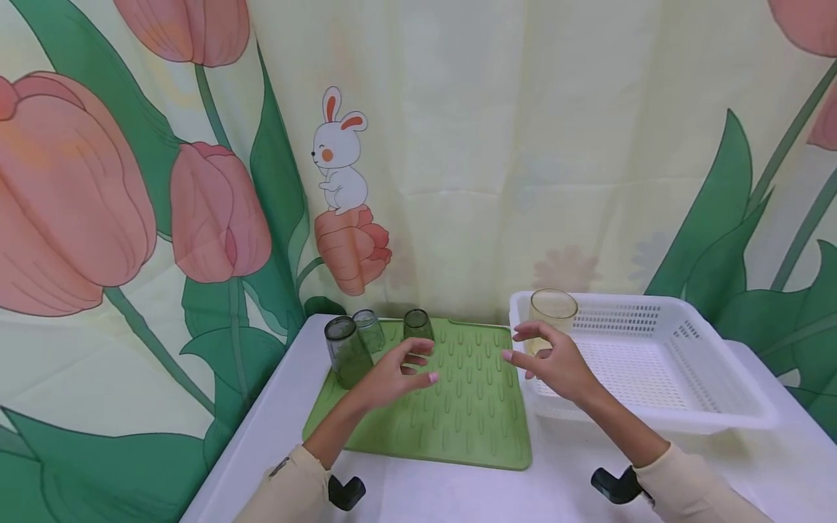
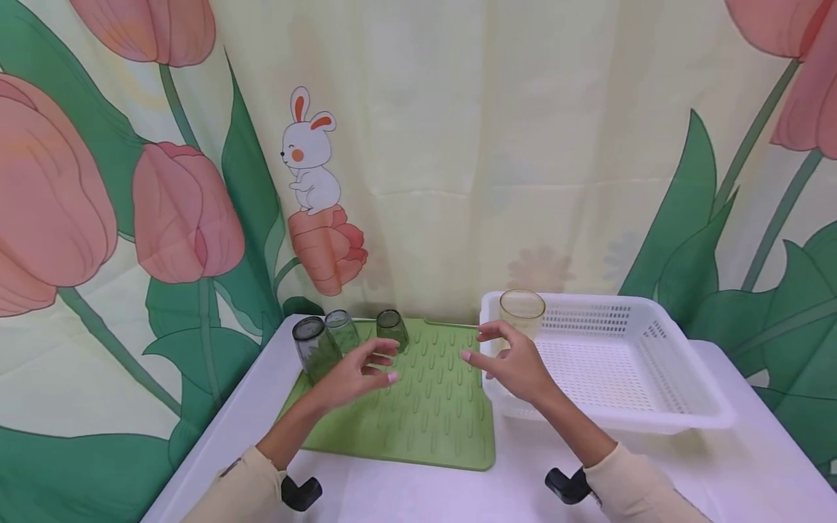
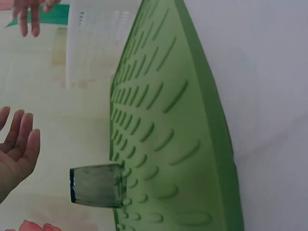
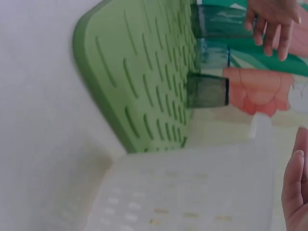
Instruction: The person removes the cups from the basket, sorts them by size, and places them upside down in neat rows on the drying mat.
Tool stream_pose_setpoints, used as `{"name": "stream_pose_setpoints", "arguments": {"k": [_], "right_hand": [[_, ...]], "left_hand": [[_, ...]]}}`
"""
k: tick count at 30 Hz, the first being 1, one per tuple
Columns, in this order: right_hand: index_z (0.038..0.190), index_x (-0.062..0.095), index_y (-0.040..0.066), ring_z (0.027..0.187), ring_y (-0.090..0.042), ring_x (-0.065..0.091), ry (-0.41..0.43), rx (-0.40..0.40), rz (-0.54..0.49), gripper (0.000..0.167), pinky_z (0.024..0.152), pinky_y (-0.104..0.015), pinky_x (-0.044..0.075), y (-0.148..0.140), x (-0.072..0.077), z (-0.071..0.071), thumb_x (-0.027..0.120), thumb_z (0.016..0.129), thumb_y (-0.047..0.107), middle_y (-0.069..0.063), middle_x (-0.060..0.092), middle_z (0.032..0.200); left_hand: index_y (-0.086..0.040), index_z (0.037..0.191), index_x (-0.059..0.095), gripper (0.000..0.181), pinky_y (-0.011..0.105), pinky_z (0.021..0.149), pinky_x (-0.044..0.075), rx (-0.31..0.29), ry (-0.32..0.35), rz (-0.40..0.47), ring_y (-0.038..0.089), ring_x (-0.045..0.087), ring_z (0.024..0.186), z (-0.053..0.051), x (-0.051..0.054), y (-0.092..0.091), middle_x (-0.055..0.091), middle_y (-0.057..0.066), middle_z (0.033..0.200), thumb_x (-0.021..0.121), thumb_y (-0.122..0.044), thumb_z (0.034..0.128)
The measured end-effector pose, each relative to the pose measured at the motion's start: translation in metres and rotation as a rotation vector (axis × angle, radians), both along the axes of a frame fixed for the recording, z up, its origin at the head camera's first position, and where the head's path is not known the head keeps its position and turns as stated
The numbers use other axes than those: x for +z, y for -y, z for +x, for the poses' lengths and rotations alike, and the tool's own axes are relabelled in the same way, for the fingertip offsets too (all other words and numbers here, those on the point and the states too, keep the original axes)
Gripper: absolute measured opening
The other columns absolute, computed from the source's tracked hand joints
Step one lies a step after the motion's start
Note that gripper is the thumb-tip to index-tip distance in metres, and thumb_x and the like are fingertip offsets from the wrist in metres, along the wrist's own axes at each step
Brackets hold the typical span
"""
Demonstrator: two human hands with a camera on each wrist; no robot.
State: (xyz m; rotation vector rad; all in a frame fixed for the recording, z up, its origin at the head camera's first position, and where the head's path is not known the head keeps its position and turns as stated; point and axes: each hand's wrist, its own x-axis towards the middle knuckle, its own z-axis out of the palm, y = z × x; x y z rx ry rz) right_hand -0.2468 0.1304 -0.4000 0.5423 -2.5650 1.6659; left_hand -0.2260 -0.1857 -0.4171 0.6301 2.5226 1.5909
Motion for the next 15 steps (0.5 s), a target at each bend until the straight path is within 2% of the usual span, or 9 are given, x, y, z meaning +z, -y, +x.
{"name": "stream_pose_setpoints", "arguments": {"k": [6,15], "right_hand": [[0.122,0.062,0.002,0.059,-0.025,0.066,-0.008,-0.086,0.016,0.048,0.059,-0.032,0.055,-0.024,-0.004,-0.006,0.079,0.087,0.031,-0.02,0.066,0.117],[0.126,0.06,0.001,0.066,-0.021,0.068,0.01,-0.209,0.1,0.057,0.064,-0.03,0.056,-0.058,-0.003,-0.012,0.074,0.09,0.043,-0.022,0.062,0.127]], "left_hand": [[-0.012,0.141,0.05,0.056,0.053,0.107,0.044,-0.02,-0.001,0.0,0.029,0.056,0.125,-0.01,0.006,-0.016,0.056,0.01,0.139,0.072,-0.029,0.093],[-0.01,0.14,0.051,0.054,0.046,0.105,0.047,-0.054,-0.005,0.01,0.032,0.056,0.126,-0.023,0.011,-0.044,0.057,0.01,0.137,0.071,-0.027,0.0928]]}}
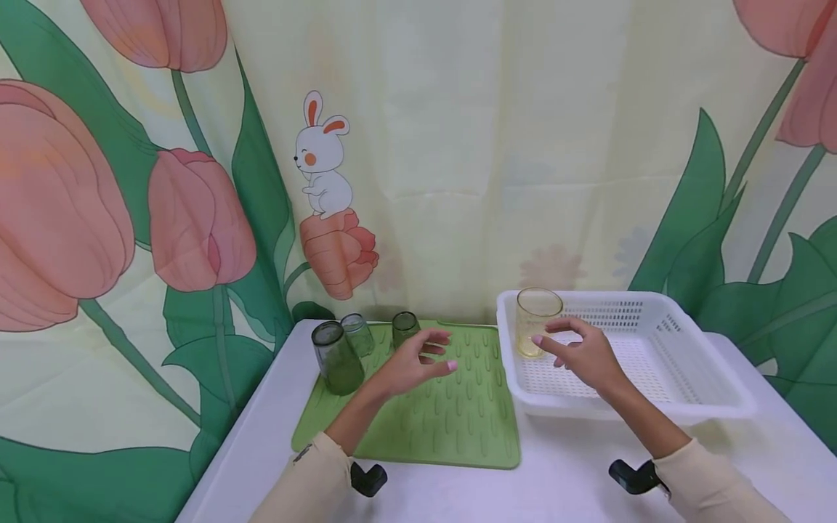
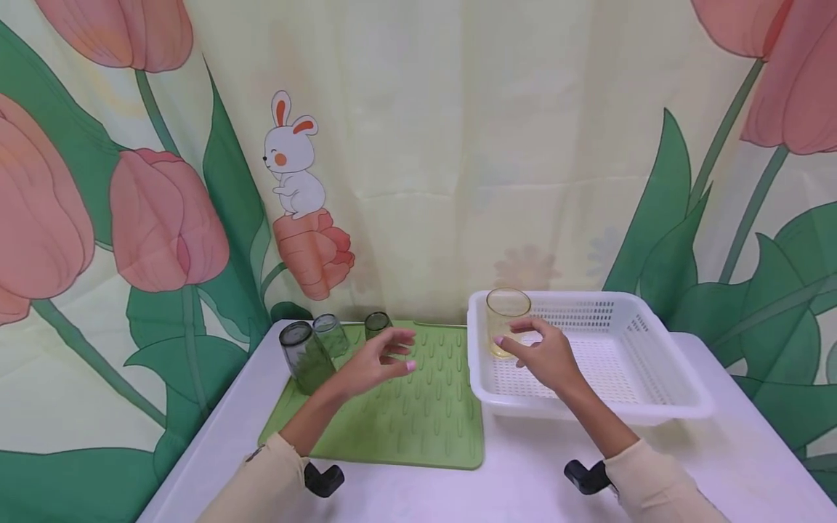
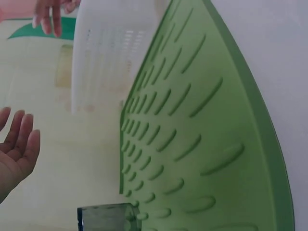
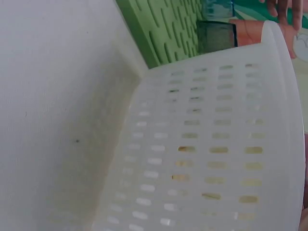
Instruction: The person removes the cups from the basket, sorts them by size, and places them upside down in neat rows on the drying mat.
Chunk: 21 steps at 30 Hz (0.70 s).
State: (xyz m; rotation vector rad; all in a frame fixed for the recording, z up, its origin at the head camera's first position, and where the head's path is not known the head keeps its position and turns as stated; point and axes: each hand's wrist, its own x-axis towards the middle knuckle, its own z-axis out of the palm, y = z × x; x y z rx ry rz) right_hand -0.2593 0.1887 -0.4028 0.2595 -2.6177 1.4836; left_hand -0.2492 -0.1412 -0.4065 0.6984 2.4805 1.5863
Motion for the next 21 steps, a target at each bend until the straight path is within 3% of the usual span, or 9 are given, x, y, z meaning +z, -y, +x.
{"name": "stream_pose_setpoints", "arguments": {"k": [11,21], "right_hand": [[0.141,0.044,-0.002,0.074,-0.025,0.069,0.053,-0.034,0.05,0.079,0.067,-0.029,0.055,-0.022,-0.001,-0.015,0.072,0.09,0.05,-0.028,0.049,0.141],[0.155,0.022,-0.003,0.083,-0.022,0.071,0.152,0.033,0.103,0.101,0.071,-0.034,0.057,-0.03,-0.001,-0.036,0.077,0.086,0.046,-0.034,0.035,0.151]], "left_hand": [[-0.011,0.143,0.049,0.058,0.042,0.103,0.049,-0.026,-0.01,-0.009,0.032,0.056,0.127,-0.014,0.003,-0.022,0.056,0.009,0.14,0.07,-0.033,0.0935],[-0.008,0.145,0.046,0.063,0.04,0.1,0.051,-0.05,0.017,0.002,0.034,0.054,0.129,-0.034,0.01,-0.038,0.053,0.011,0.142,0.071,-0.033,0.0926]]}}
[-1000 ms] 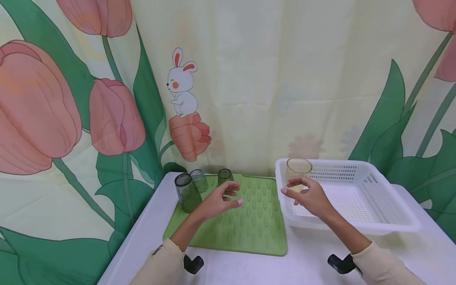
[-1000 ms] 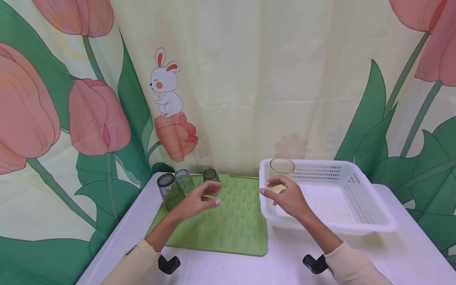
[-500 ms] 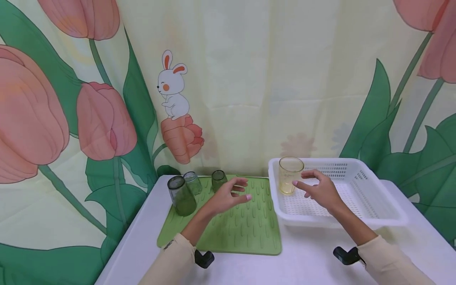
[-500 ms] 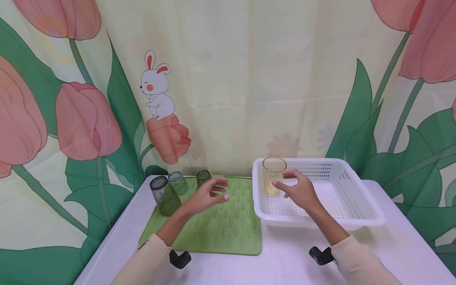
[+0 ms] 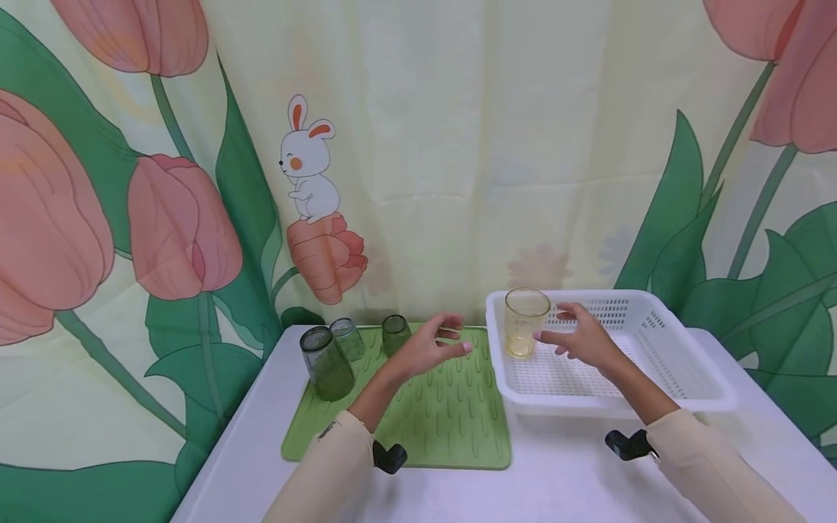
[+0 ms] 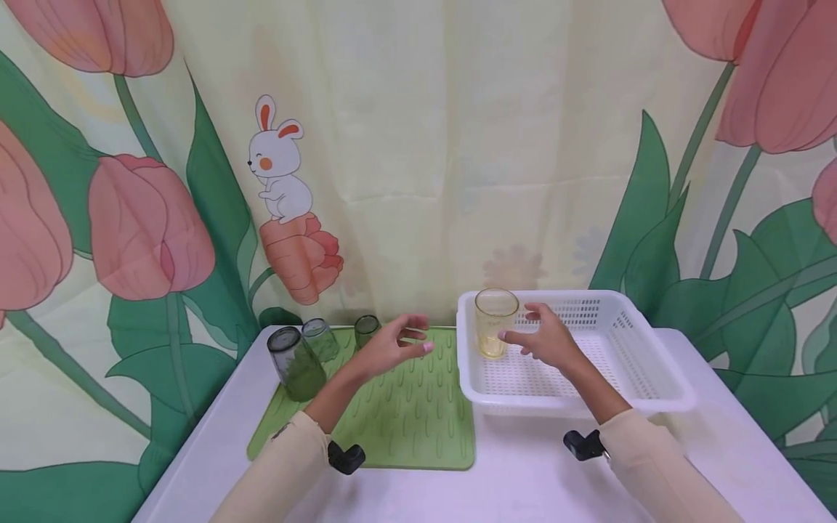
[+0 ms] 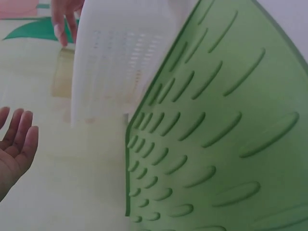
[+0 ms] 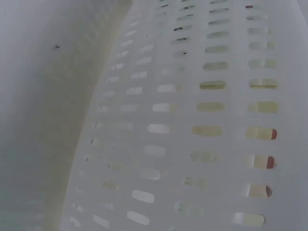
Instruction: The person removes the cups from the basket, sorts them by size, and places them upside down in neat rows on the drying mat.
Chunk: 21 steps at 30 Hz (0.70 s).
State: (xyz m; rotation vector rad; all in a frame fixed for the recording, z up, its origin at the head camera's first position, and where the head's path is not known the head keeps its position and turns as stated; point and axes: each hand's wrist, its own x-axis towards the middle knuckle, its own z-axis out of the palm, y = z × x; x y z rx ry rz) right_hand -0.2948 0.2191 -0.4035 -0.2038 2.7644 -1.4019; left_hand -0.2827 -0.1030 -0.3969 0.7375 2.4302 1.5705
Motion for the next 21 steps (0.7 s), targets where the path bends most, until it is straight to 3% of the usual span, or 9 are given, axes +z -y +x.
{"name": "stream_pose_setpoints", "arguments": {"k": [12,21], "right_hand": [[0.155,0.013,-0.008,0.079,-0.022,0.07,0.08,0.056,0.033,0.107,0.074,-0.037,0.058,0.003,0.005,-0.022,0.079,0.086,0.042,-0.038,0.033,0.151],[0.153,0.016,-0.009,0.076,-0.033,0.072,0.138,0.104,0.014,0.101,0.074,-0.045,0.059,0.01,0.001,-0.032,0.08,0.086,0.031,-0.041,0.033,0.147]], "left_hand": [[-0.009,0.146,0.045,0.065,0.04,0.1,0.051,0.011,-0.009,-0.025,0.028,0.055,0.128,-0.017,0.005,-0.024,0.053,0.009,0.143,0.071,-0.034,0.0926],[-0.006,0.145,0.046,0.066,0.043,0.104,0.049,0.019,-0.005,-0.016,0.028,0.056,0.126,-0.026,0.009,-0.041,0.055,0.017,0.14,0.072,-0.033,0.0912]]}}
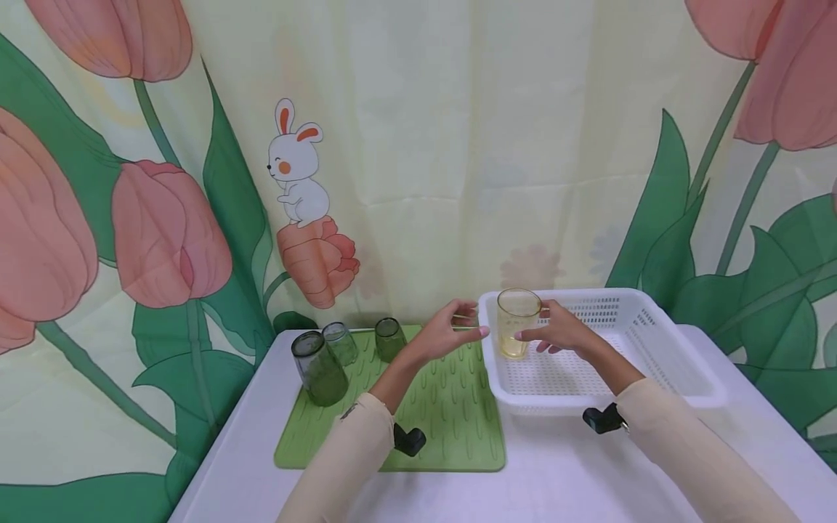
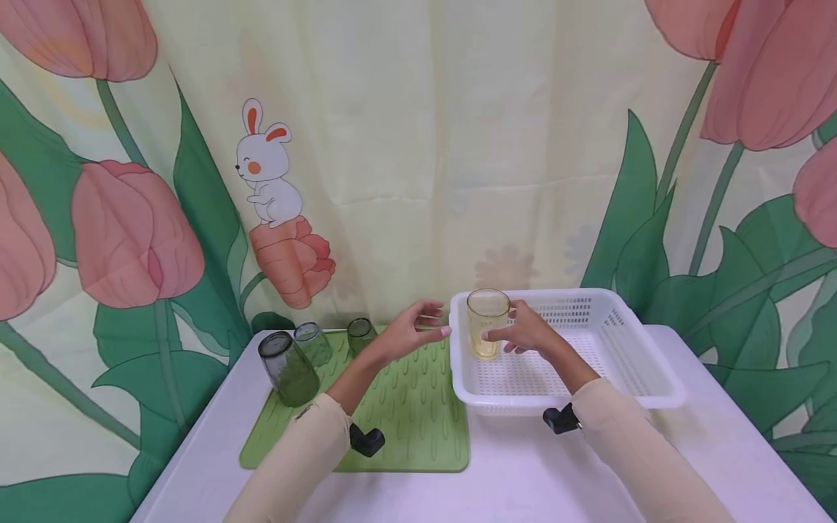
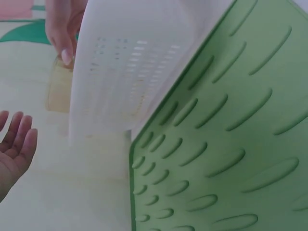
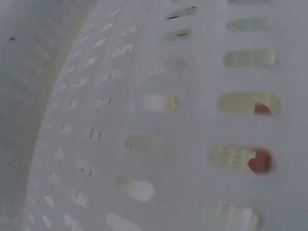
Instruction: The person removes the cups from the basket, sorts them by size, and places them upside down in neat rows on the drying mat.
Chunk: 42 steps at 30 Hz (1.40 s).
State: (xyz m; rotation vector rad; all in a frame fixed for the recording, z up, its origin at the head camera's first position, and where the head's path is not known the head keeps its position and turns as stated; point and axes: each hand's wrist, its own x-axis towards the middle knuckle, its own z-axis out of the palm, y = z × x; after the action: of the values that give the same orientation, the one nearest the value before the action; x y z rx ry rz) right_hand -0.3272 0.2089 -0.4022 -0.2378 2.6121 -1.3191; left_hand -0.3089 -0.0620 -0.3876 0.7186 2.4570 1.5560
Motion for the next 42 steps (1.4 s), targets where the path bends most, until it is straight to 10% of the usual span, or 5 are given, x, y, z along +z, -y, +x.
{"name": "stream_pose_setpoints", "arguments": {"k": [42], "right_hand": [[0.153,0.027,-0.001,0.071,-0.024,0.068,-0.077,-0.087,-0.001,0.1,0.073,-0.041,0.059,-0.002,-0.01,-0.002,0.08,0.084,0.047,-0.033,0.041,0.146]], "left_hand": [[-0.006,0.146,0.045,0.064,0.043,0.106,0.047,-0.006,0.009,0.0,0.029,0.055,0.127,-0.001,0.001,0.0,0.056,0.014,0.138,0.071,-0.03,0.0925]]}}
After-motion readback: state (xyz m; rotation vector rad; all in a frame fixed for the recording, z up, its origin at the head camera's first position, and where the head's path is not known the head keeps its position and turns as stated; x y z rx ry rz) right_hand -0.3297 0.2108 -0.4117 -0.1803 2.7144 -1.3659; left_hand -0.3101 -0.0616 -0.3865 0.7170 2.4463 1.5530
